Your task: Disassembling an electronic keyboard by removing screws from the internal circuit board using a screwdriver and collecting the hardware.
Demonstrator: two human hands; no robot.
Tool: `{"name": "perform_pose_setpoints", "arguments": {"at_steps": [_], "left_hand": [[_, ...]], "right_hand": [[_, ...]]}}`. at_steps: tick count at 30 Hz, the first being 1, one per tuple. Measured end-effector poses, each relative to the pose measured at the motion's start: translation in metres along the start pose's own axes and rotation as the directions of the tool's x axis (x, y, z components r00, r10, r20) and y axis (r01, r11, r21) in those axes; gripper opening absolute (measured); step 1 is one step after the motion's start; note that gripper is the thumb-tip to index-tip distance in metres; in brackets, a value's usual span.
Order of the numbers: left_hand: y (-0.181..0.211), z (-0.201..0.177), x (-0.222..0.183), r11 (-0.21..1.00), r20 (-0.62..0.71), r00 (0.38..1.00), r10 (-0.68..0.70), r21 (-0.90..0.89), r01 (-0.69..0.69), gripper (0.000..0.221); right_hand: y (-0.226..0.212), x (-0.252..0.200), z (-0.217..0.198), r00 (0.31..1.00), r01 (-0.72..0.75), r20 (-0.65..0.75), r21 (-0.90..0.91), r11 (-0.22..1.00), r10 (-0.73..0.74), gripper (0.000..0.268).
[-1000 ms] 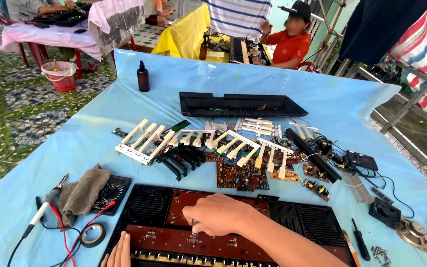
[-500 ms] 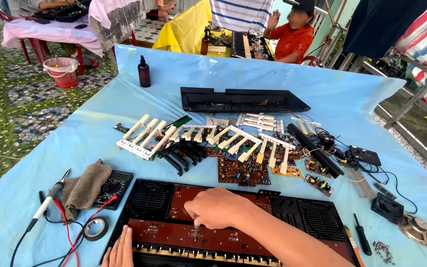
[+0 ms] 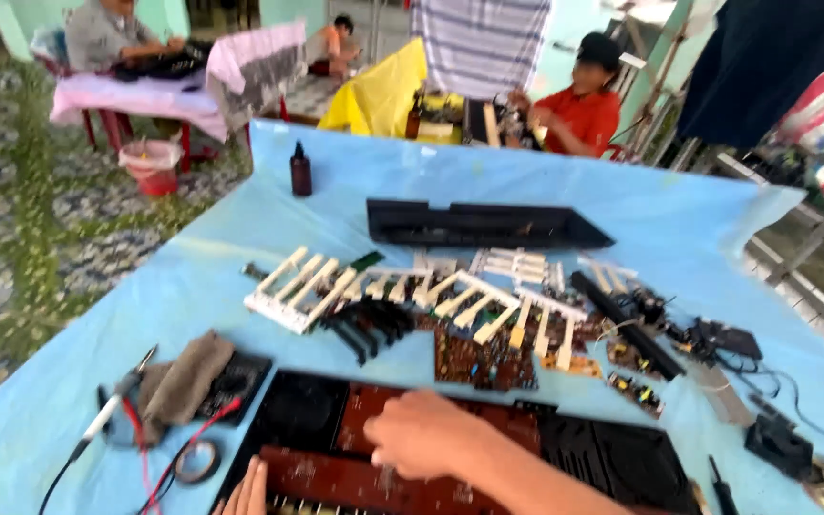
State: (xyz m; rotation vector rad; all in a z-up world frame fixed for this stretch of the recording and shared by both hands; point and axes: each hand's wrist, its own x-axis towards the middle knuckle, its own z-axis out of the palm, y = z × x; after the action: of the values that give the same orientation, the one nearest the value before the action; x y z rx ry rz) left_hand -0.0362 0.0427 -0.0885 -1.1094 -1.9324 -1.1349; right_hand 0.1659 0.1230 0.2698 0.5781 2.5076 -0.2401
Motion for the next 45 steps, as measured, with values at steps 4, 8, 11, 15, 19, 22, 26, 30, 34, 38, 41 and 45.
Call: {"name": "perform_pose_setpoints", "arguments": {"at_steps": [4, 8, 11, 15, 19, 22, 26, 30, 34, 38, 41, 45], "left_hand": [[0.043, -0.045, 0.032, 0.995, 0.092, 0.991, -0.097, 0.025, 0.095, 0.061], [0.058, -0.077, 0.047, 0.977, 0.287, 0.934, -0.214, 0.085, 0.198, 0.058], [0.046, -0.081, 0.044, 0.988, 0.358, 0.924, -0.136, 0.119, 0.099, 0.052], [0.059, -0.098, 0.056, 0.991, 0.383, 0.915, -0.125, 0.081, 0.102, 0.054], [0.044, -0.090, 0.047, 0.992, 0.312, 0.949, -0.051, 0.123, 0.012, 0.051], [0.032, -0.090, 0.045, 0.999, 0.457, 0.889, -0.018, 0.038, 0.001, 0.139], [0.024, -0.093, 0.047, 0.995, 0.497, 0.864, 0.085, -0.002, -0.096, 0.138], [0.026, -0.114, 0.065, 0.982, 0.672, 0.723, 0.159, -0.180, -0.049, 0.142], [0.035, -0.136, 0.081, 0.974, 0.702, 0.687, 0.186, -0.223, -0.036, 0.134], [0.038, -0.138, 0.084, 0.968, 0.624, 0.745, 0.236, -0.218, -0.124, 0.134], [0.039, -0.144, 0.085, 0.969, 0.638, 0.732, 0.236, -0.213, -0.127, 0.132], [0.041, -0.142, 0.086, 0.969, 0.645, 0.727, 0.236, -0.215, -0.123, 0.132]], "right_hand": [[0.000, -0.008, -0.007, 0.997, -0.061, 0.054, 0.082, 0.995, 0.056, 0.031], [0.012, -0.006, 0.019, 0.997, 0.070, -0.032, 0.084, 0.994, -0.067, 0.013], [0.017, -0.002, 0.030, 0.984, 0.106, -0.148, 0.003, 0.994, -0.104, 0.020], [0.015, -0.001, 0.023, 0.992, 0.034, -0.126, 0.058, 0.998, -0.027, 0.023], [0.005, -0.005, 0.014, 0.992, -0.093, -0.067, 0.191, 0.977, 0.108, 0.033], [-0.003, -0.014, 0.009, 0.975, -0.182, -0.076, 0.264, 0.947, 0.209, 0.029], [0.000, -0.025, 0.000, 0.996, -0.085, 0.026, 0.233, 0.969, 0.081, 0.015], [0.003, -0.012, 0.007, 1.000, -0.022, -0.019, 0.036, 0.999, 0.023, 0.024], [-0.001, -0.008, 0.004, 0.989, -0.145, 0.042, 0.128, 0.981, 0.141, 0.027], [0.000, -0.011, 0.009, 0.953, -0.282, -0.028, 0.284, 0.916, 0.302, 0.035], [-0.001, -0.019, 0.006, 0.973, -0.230, 0.031, 0.246, 0.942, 0.230, 0.018], [0.012, -0.013, 0.013, 0.998, -0.065, -0.007, 0.064, 0.996, 0.066, 0.011]]}}
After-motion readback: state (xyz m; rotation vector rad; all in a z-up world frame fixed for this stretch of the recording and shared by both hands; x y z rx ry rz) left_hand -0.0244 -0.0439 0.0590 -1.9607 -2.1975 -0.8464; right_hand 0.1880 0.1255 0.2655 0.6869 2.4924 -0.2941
